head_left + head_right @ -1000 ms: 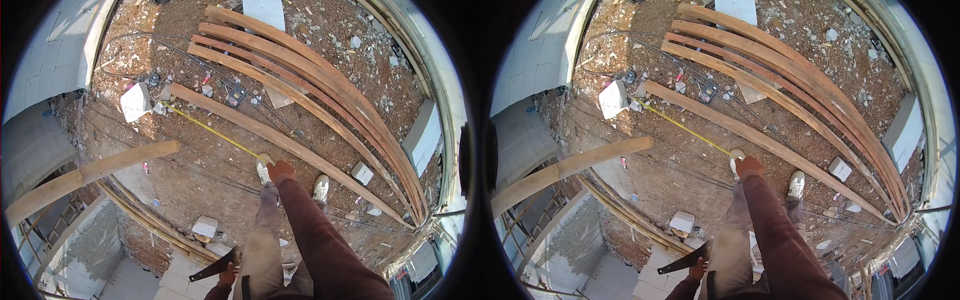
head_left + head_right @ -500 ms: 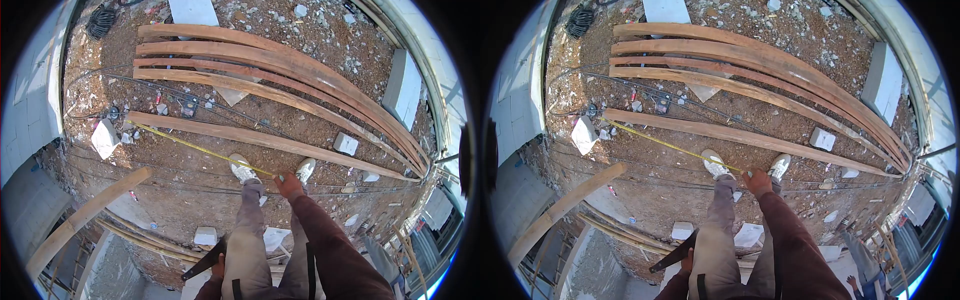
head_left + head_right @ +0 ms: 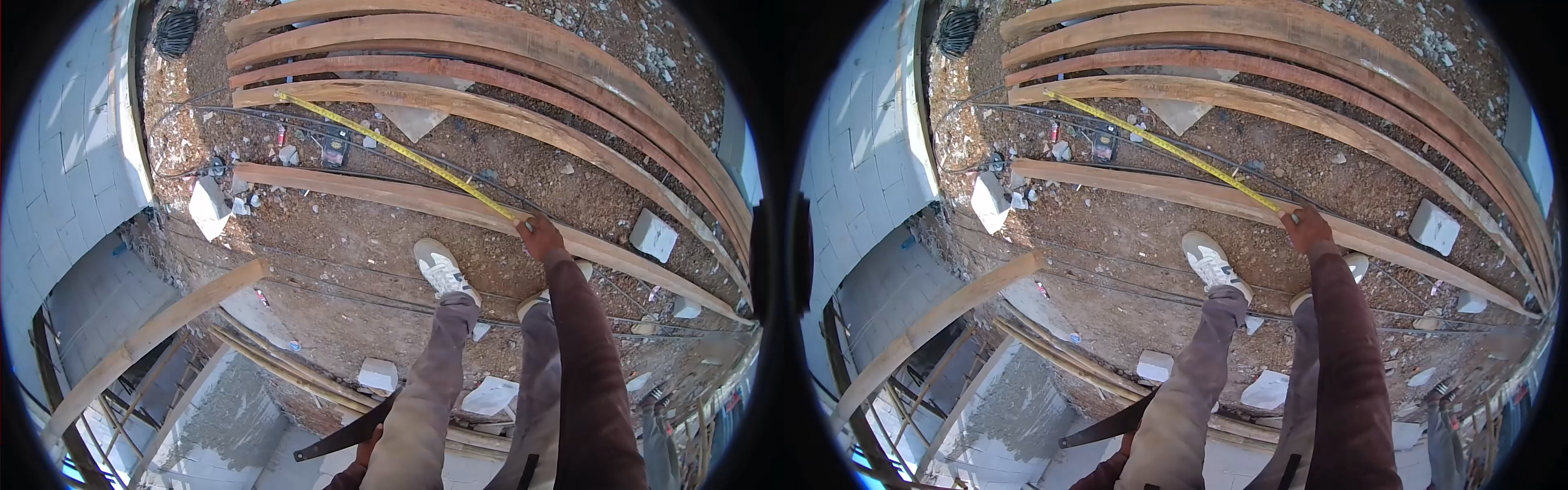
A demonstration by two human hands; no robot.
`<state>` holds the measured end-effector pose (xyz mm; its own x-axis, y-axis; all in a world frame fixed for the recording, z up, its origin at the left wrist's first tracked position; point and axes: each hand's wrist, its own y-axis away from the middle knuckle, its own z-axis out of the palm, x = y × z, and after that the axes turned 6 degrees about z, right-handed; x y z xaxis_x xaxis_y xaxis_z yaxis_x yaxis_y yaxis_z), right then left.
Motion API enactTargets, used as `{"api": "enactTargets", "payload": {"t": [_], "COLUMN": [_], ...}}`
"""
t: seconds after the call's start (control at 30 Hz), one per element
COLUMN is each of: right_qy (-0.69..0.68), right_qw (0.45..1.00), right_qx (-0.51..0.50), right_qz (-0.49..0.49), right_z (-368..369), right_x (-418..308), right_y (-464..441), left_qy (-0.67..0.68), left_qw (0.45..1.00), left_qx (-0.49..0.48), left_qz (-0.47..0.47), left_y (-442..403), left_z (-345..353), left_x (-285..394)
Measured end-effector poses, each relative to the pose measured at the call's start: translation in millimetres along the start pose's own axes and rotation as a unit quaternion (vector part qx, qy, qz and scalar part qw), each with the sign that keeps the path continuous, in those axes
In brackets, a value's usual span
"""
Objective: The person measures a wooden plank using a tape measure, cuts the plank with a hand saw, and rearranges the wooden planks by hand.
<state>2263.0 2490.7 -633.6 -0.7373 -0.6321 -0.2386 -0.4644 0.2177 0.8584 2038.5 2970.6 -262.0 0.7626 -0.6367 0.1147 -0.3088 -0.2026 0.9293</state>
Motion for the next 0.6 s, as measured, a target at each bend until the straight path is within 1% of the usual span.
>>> {"api": "enactTargets", "payload": {"t": [0.03, 0.1, 0.13, 0.2, 0.27, 0.37, 0.4, 0.47, 0.6], "right_qy": [0.001, 0.024, 0.035, 0.008, -0.008, -0.025, -0.030, -0.041, -0.020], "right_qw": [0.999, 0.999, 0.998, 0.998, 0.997, 0.992, 0.993, 0.995, 0.995], "right_qx": [0.035, 0.024, 0.017, 0.039, 0.064, 0.102, 0.096, 0.085, 0.093], "right_qz": [-0.025, -0.032, -0.039, -0.039, -0.044, -0.063, -0.053, -0.036, -0.042], "right_z": [5.1, 7.1, 11.1, 23.9, 34.9, 47.0, 46.8, 45.5, 50.1], "right_x": [5.1, 10.1, 10.2, 11.5, 15.7, 20.9, 19.5, 18.0, 18.1], "right_y": [9.7, 29.4, 39.4, 65.1, 81.1, 96.4, 97.9, 99.0, 97.1], "left_qy": [0.023, 0.006, -0.033, -0.057, -0.039, -0.046, -0.049, -0.050, -0.063], "left_qw": [0.999, 0.999, 0.998, 0.998, 0.998, 0.996, 0.994, 0.994, 0.996], "left_qx": [0.001, -0.013, -0.024, -0.028, -0.013, 0.002, 0.005, -0.002, -0.011], "left_qz": [-0.027, -0.043, -0.039, -0.010, 0.038, 0.082, 0.095, 0.095, 0.067], "left_y": [2.2, -2.0, -2.6, -0.5, -0.5, -2.6, -4.6, -5.8, -7.1], "left_z": [4.3, 7.3, 5.1, 4.0, 6.7, 9.1, 9.5, 7.1, 1.2], "left_x": [-10.4, -9.7, -4.6, 7.2, 16.4, 3.4, -1.5, -1.3, 11.7]}}
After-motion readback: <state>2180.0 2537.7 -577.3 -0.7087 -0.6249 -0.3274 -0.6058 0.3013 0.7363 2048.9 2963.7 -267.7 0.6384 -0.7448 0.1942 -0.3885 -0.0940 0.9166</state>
